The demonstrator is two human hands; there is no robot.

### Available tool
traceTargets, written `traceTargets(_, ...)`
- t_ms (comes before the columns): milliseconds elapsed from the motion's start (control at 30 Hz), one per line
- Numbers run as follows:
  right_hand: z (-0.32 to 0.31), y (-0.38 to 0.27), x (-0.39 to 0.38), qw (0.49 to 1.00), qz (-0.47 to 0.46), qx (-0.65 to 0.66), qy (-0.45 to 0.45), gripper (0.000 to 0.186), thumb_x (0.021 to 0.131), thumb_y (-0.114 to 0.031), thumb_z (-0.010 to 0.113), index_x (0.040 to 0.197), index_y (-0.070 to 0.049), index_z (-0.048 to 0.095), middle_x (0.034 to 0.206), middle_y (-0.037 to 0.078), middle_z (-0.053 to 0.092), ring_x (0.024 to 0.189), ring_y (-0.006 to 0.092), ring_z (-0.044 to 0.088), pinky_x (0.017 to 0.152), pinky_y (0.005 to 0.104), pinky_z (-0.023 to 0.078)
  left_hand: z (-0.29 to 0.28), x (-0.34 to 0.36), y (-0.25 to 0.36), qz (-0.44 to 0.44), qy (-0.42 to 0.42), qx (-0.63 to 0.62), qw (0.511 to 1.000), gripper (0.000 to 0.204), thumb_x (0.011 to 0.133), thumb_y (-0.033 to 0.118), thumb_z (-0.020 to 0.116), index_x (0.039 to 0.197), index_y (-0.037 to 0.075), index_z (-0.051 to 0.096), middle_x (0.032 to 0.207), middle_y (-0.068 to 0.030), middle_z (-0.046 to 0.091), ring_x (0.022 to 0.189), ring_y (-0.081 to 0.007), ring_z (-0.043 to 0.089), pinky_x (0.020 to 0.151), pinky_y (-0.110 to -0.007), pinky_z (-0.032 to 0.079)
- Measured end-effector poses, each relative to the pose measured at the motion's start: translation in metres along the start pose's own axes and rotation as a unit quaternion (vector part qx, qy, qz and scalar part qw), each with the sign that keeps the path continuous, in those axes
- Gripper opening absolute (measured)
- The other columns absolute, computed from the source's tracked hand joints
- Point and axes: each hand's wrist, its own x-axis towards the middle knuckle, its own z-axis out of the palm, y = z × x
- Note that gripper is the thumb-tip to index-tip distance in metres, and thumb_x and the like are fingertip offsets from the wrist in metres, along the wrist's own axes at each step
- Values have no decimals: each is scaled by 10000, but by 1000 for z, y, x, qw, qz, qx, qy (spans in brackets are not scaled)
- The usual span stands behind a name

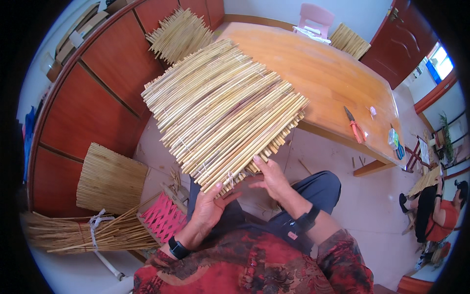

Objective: The person weaves a mat by threading a cord through a series of wooden sticks, pulling the cord tight and securing it with knots.

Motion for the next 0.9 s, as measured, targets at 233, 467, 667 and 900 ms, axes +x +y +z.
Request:
traceTargets(233, 19, -50, -45, 871, -196, -451, -3, 180, 837, -195, 573, 856, -17, 599, 728, 128, 608, 590, 200, 622, 562, 328, 487, 1, 3, 2, 5, 7, -13, 1000, 365, 889, 107, 512, 1221, -21, 432, 1150, -161, 549, 1014, -294, 575, 854, -418, 505)
traceTargets(467, 27, -31, -34, 729, -463, -504, 2, 129, 860, -117, 540, 899, -12, 604, 769, 53, 593, 668, 134, 604, 579, 283, 485, 6, 3, 4, -11, -5, 12, 1000, 388, 885, 129, 521, 1234, -11, 424, 1165, -153, 546, 1033, -301, 568, 859, -420, 490)
traceTargets(667, -12, -13, -26, 995, -48, -80, 39, 402, 868, -389, 543, 840, 12, 568, 796, 104, 584, 708, 204, 619, 621, 291, 516, 11, 1, 9, -10, -26, 43, 999, 418, 882, 124, 512, 1264, -3, 398, 1214, -160, 516, 1090, -324, 531, 934, -449, 427)
traceTargets(900, -28, -6, -30, 998, -5, 43, -45, 542, 867, -478, 507, 991, 49, 534, 912, 174, 581, 830, 278, 618, 701, 339, 527, 27, -2, 21, -9, -69, 32, 997, 412, 887, 112, 489, 1268, -13, 390, 1233, -170, 499, 1130, -341, 497, 982, -488, 380)
